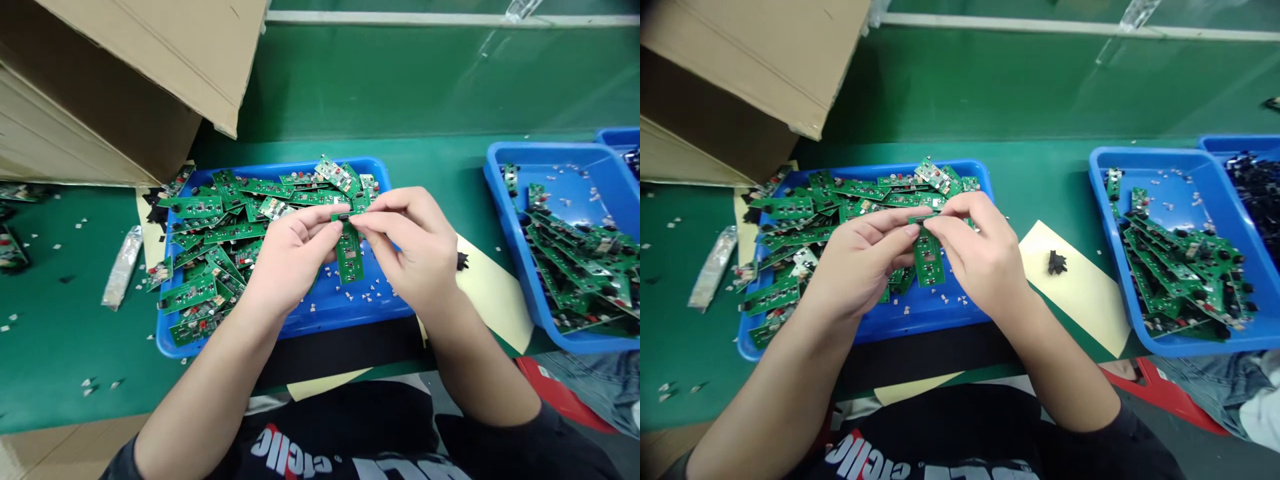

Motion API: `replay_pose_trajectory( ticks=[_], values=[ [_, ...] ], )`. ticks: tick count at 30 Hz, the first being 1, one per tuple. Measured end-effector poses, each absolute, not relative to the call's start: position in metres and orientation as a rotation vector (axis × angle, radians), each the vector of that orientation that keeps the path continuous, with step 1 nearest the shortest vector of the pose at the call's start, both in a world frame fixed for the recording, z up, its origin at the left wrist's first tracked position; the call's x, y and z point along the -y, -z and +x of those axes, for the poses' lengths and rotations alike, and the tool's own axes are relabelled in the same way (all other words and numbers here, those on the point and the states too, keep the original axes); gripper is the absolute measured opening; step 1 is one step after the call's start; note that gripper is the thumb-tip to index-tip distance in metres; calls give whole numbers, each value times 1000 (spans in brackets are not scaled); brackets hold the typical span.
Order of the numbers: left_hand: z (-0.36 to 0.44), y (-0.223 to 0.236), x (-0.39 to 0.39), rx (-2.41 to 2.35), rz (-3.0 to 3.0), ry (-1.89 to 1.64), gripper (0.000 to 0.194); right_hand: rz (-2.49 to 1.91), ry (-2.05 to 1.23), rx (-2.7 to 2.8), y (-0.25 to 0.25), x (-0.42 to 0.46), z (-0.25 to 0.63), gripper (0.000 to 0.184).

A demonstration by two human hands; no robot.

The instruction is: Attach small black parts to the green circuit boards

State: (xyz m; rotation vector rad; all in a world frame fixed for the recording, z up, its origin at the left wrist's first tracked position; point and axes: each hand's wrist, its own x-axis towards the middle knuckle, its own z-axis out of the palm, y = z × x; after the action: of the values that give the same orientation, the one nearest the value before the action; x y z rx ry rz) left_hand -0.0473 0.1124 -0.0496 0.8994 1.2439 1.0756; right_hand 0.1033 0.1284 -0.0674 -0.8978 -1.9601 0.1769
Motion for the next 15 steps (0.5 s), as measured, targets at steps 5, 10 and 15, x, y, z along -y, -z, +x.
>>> replay_pose_trajectory(
  ticks=[5, 10, 15],
  values=[
    [-46, 48, -110, -1230, 878, -1078, 26, -919, -105, 1978, 72, -129, 101, 16],
    [-44, 50, -109, -1235, 903, -1096, 27, -960, -93, 1942, 74, -127, 98, 15],
    [-41, 52, -108, -1308, 987, -1120, 26, -962, -70, 1954, 72, -127, 98, 14]
  ],
)
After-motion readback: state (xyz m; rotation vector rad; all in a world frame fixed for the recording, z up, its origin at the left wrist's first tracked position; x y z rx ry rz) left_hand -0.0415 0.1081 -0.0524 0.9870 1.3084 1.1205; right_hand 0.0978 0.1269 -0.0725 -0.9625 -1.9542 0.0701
